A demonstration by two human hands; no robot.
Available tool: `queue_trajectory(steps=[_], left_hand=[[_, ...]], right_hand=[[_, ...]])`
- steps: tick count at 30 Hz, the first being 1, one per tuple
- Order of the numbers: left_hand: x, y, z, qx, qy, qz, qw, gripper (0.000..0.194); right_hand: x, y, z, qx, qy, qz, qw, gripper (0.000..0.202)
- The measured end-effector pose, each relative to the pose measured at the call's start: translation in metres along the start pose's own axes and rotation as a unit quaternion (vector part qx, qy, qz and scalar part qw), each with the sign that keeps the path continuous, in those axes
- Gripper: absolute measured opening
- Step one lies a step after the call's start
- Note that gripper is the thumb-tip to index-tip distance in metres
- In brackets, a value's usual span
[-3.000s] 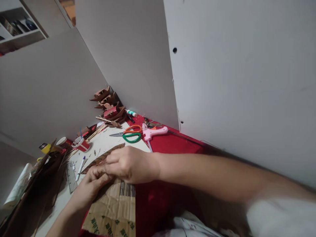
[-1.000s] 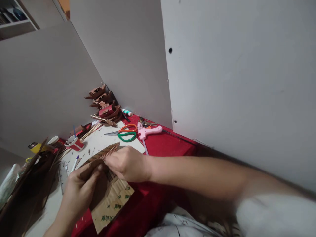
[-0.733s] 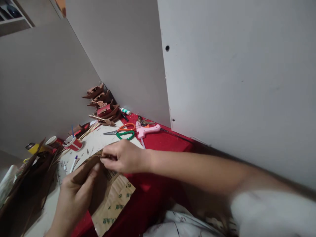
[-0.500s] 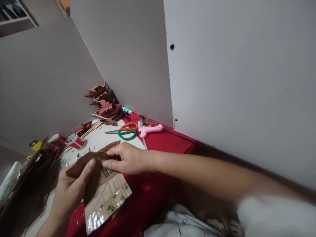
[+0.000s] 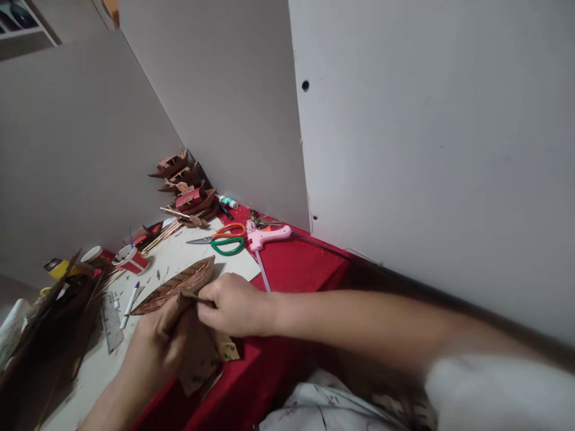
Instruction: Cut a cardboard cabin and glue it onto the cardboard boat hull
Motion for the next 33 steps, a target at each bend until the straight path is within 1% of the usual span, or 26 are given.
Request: queue_trajectory(steps=[2, 3, 5, 7, 9, 11, 13, 15, 17, 18, 19, 20, 22, 24, 26, 29, 31, 33], left_hand=[[-0.002, -0.001, 0.009, -0.056, 0.086, 0.008, 0.995, 0.014], [-0.004, -0.001, 0.013, -0.084, 0.134, 0.012, 0.987, 0.020], [-0.010, 0.000, 0.017, -0.119, 0.195, 0.006, 0.974, 0.027], [-0.015, 0.001, 0.016, -0.110, 0.197, -0.005, 0.974, 0.029], [-0.017, 0.002, 0.012, -0.083, 0.164, -0.022, 0.983, 0.027], [-0.016, 0.003, 0.008, -0.056, 0.128, -0.041, 0.989, 0.025], [-0.013, 0.003, 0.005, -0.039, 0.096, -0.057, 0.993, 0.023], [-0.009, 0.002, 0.004, -0.027, 0.053, -0.074, 0.996, 0.024], [-0.007, 0.001, 0.006, -0.024, 0.022, -0.101, 0.994, 0.026], [-0.006, 0.001, 0.008, -0.033, 0.029, -0.108, 0.993, 0.028], [-0.004, 0.000, 0.012, -0.052, 0.059, -0.103, 0.992, 0.028], [-0.001, -0.001, 0.016, -0.081, 0.108, -0.087, 0.987, 0.030], [0.006, -0.002, 0.022, -0.138, 0.220, -0.034, 0.965, 0.035], [0.007, -0.002, 0.021, -0.157, 0.281, -0.004, 0.947, 0.038], [0.003, -0.002, 0.016, -0.144, 0.293, 0.000, 0.945, 0.038], [0.001, -0.001, 0.010, -0.123, 0.287, 0.003, 0.950, 0.036], [0.002, 0.000, 0.008, -0.109, 0.267, 0.002, 0.957, 0.033], [0.003, 0.000, 0.009, -0.099, 0.247, -0.006, 0.964, 0.031]], right_hand=[[-0.003, -0.003, -0.001, 0.000, -0.087, 0.008, 0.996, 0.033], [-0.006, -0.004, 0.000, -0.004, -0.129, 0.006, 0.992, 0.035], [-0.013, -0.007, 0.004, -0.005, -0.182, 0.003, 0.983, 0.035], [-0.013, -0.007, 0.005, 0.024, -0.216, 0.023, 0.976, 0.030], [-0.007, -0.006, 0.005, 0.055, -0.246, 0.053, 0.966, 0.025], [-0.001, -0.003, 0.004, 0.067, -0.252, 0.061, 0.963, 0.021], [0.001, -0.002, 0.002, 0.056, -0.210, 0.043, 0.975, 0.018], [-0.001, -0.002, 0.003, 0.013, -0.098, 0.002, 0.995, 0.019], [-0.003, -0.002, 0.006, -0.040, 0.029, -0.043, 0.998, 0.019], [-0.003, -0.002, 0.007, -0.054, 0.063, -0.058, 0.995, 0.019], [-0.004, -0.003, 0.006, -0.053, 0.063, -0.064, 0.995, 0.019], [-0.004, -0.004, 0.004, -0.037, 0.031, -0.062, 0.997, 0.019], [-0.006, -0.006, 0.000, 0.014, -0.088, -0.053, 0.995, 0.019], [-0.011, -0.008, -0.001, 0.058, -0.194, -0.058, 0.978, 0.018], [-0.016, -0.009, 0.000, 0.085, -0.245, -0.063, 0.964, 0.017], [-0.015, -0.010, 0.003, 0.101, -0.268, -0.033, 0.958, 0.019], [-0.012, -0.009, 0.005, 0.088, -0.265, -0.020, 0.960, 0.019], [-0.012, -0.005, 0.008, 0.053, -0.220, -0.034, 0.974, 0.012]])
Point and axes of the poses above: each hand's wrist, its own y-axis away from the middle knuckle, its own x-axis out of the palm, z = x × y, the point moved 7 cm from there along -y, towards the middle knuckle, and after that the axes turned 8 degrees about -y, right-handed, at the moved point
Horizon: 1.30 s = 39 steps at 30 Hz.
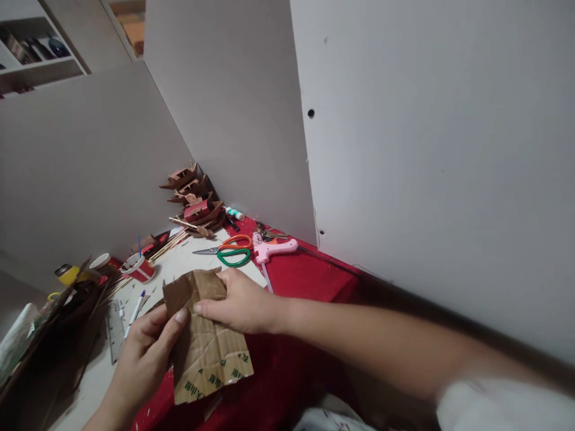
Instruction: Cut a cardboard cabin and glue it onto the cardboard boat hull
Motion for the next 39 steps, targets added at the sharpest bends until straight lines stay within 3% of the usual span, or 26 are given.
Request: queue_trajectory(steps=[2, 4, 6, 8, 11, 14, 18, 22, 25, 28, 31, 33, 35, 39], left_hand=[[0.000, -0.002, 0.004, -0.002, 0.009, -0.006, 1.000, 0.028], [0.001, -0.005, 0.010, -0.010, 0.040, -0.014, 0.999, 0.026], [0.002, -0.007, 0.015, -0.029, 0.073, -0.023, 0.997, 0.026], [0.004, -0.008, 0.018, -0.056, 0.104, -0.029, 0.993, 0.027], [0.007, -0.007, 0.019, -0.097, 0.134, -0.014, 0.986, 0.029], [0.006, -0.005, 0.017, -0.104, 0.108, 0.020, 0.988, 0.032], [0.006, -0.004, 0.012, -0.054, -0.025, 0.053, 0.997, 0.031], [0.010, -0.003, 0.002, 0.030, -0.169, 0.035, 0.984, 0.035], [0.008, -0.004, 0.006, -0.012, -0.105, 0.042, 0.994, 0.038], [-0.005, -0.005, 0.011, -0.074, 0.050, 0.020, 0.996, 0.032], [-0.018, -0.006, 0.006, -0.045, 0.131, -0.036, 0.990, 0.041], [-0.019, -0.005, 0.004, -0.028, 0.108, -0.066, 0.992, 0.045], [-0.018, -0.002, 0.003, -0.017, 0.044, -0.103, 0.994, 0.042], [-0.016, 0.001, 0.004, -0.006, -0.003, -0.130, 0.991, 0.034]], right_hand=[[0.000, 0.006, 0.008, -0.083, 0.106, -0.027, 0.991, 0.012], [0.005, 0.014, 0.019, -0.200, 0.225, -0.049, 0.952, 0.016], [0.010, 0.020, 0.023, -0.275, 0.277, -0.052, 0.919, 0.014], [0.006, 0.017, 0.017, -0.254, 0.228, -0.062, 0.938, 0.013], [-0.003, 0.007, -0.003, -0.121, 0.065, -0.073, 0.988, 0.010], [-0.003, 0.004, -0.009, -0.039, 0.020, -0.044, 0.998, 0.018], [-0.012, 0.008, 0.018, -0.115, 0.200, -0.048, 0.972, 0.037], [-0.002, 0.009, 0.025, -0.153, 0.292, 0.051, 0.943, 0.023], [-0.007, 0.007, 0.023, -0.139, 0.244, 0.041, 0.959, 0.018], [-0.024, 0.005, 0.026, -0.145, 0.198, -0.053, 0.968, 0.013], [-0.041, 0.007, 0.031, -0.176, 0.192, -0.163, 0.951, 0.014], [-0.045, 0.009, 0.033, -0.200, 0.193, -0.208, 0.938, 0.013], [-0.043, 0.010, 0.032, -0.207, 0.175, -0.203, 0.941, 0.013], [-0.028, 0.012, 0.030, -0.214, 0.166, -0.113, 0.956, 0.016]])
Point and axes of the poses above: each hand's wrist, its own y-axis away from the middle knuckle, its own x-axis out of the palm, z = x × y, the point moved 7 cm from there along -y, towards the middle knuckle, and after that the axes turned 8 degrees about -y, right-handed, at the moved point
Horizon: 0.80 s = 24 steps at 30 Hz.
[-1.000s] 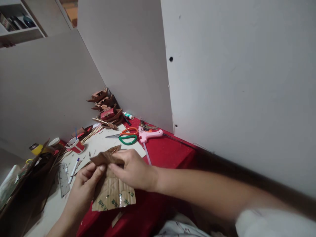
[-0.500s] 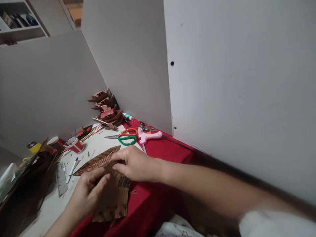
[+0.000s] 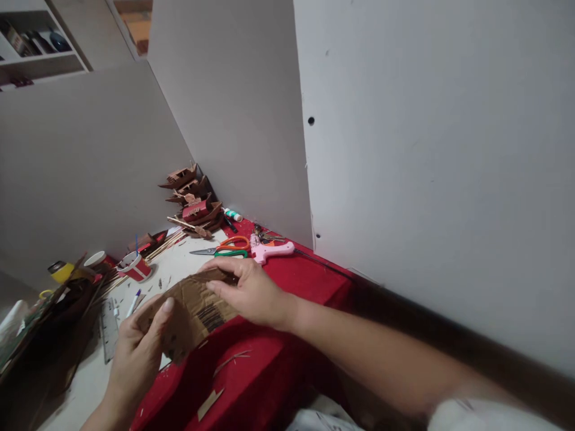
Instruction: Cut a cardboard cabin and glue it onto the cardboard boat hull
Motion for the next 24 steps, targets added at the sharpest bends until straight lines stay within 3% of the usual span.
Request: queue_trajectory(steps=[3, 5, 8, 10, 13, 18, 21, 24], left_hand=[[0.005, -0.003, 0.008, -0.056, 0.069, 0.052, 0.995, 0.033], [0.007, -0.004, 0.013, -0.090, 0.122, 0.059, 0.987, 0.033], [0.004, -0.006, 0.016, -0.103, 0.146, 0.028, 0.984, 0.035], [0.001, -0.006, 0.013, -0.070, 0.093, 0.017, 0.993, 0.032], [0.002, -0.006, 0.003, 0.007, -0.004, 0.040, 0.999, 0.025], [0.012, 0.004, -0.012, 0.154, -0.125, 0.068, 0.978, 0.019], [0.018, 0.014, -0.015, 0.223, -0.193, 0.059, 0.954, 0.029], [0.019, 0.016, -0.014, 0.221, -0.208, 0.058, 0.951, 0.029]], right_hand=[[0.007, 0.008, 0.013, -0.112, 0.025, 0.048, 0.992, 0.020], [0.008, 0.013, 0.014, -0.147, 0.023, 0.047, 0.988, 0.020], [0.002, 0.010, 0.000, -0.051, 0.002, -0.008, 0.999, 0.019], [0.003, 0.006, -0.008, 0.039, -0.001, 0.006, 0.999, 0.020], [0.010, 0.000, -0.008, 0.117, 0.019, 0.111, 0.987, 0.027], [0.026, 0.000, 0.006, 0.071, 0.136, 0.272, 0.950, 0.025], [0.035, 0.008, 0.002, 0.047, 0.202, 0.273, 0.939, 0.022], [0.039, 0.016, -0.002, 0.027, 0.232, 0.252, 0.939, 0.018]])
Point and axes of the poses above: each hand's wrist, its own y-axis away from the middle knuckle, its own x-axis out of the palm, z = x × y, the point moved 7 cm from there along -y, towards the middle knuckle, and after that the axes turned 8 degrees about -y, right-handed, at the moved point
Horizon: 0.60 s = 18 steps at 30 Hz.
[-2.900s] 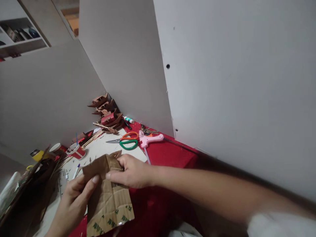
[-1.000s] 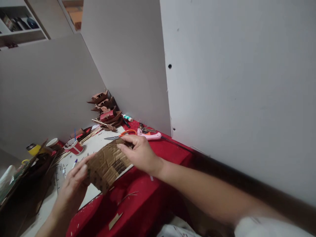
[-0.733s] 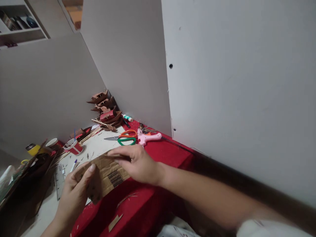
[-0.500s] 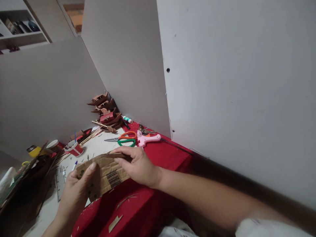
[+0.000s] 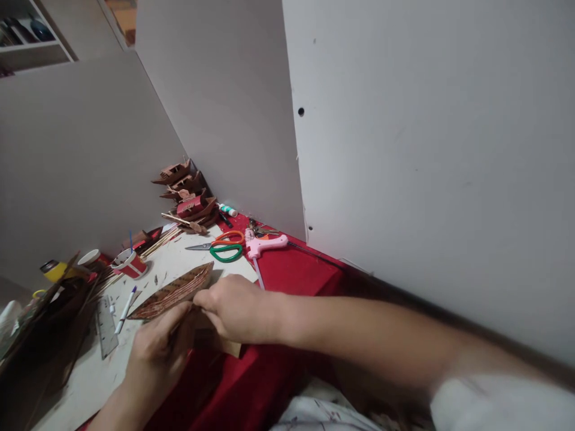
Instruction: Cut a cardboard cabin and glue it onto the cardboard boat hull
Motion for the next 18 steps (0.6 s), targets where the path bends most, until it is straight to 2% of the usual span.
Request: queue_trajectory(steps=[3, 6, 9, 11, 15, 18], left_hand=[[-0.002, -0.006, 0.012, -0.099, 0.092, 0.046, 0.990, 0.015], [-0.010, -0.012, 0.027, -0.199, 0.224, 0.035, 0.953, 0.024], [-0.009, -0.014, 0.032, -0.217, 0.291, 0.016, 0.932, 0.035], [-0.003, -0.012, 0.029, -0.213, 0.291, 0.014, 0.933, 0.036], [0.003, -0.008, 0.020, -0.193, 0.244, -0.007, 0.951, 0.031], [0.005, -0.005, 0.021, -0.190, 0.219, -0.013, 0.957, 0.026]], right_hand=[[-0.003, 0.003, -0.004, -0.013, -0.123, -0.043, 0.991, 0.019], [-0.012, 0.003, -0.021, 0.044, -0.258, -0.125, 0.957, 0.014], [-0.012, 0.003, -0.034, 0.103, -0.353, -0.178, 0.913, 0.014], [-0.009, 0.000, -0.032, 0.093, -0.401, -0.173, 0.895, 0.019], [-0.006, -0.005, -0.023, 0.056, -0.414, -0.126, 0.900, 0.021], [-0.008, -0.002, -0.014, -0.004, -0.319, -0.121, 0.940, 0.014]])
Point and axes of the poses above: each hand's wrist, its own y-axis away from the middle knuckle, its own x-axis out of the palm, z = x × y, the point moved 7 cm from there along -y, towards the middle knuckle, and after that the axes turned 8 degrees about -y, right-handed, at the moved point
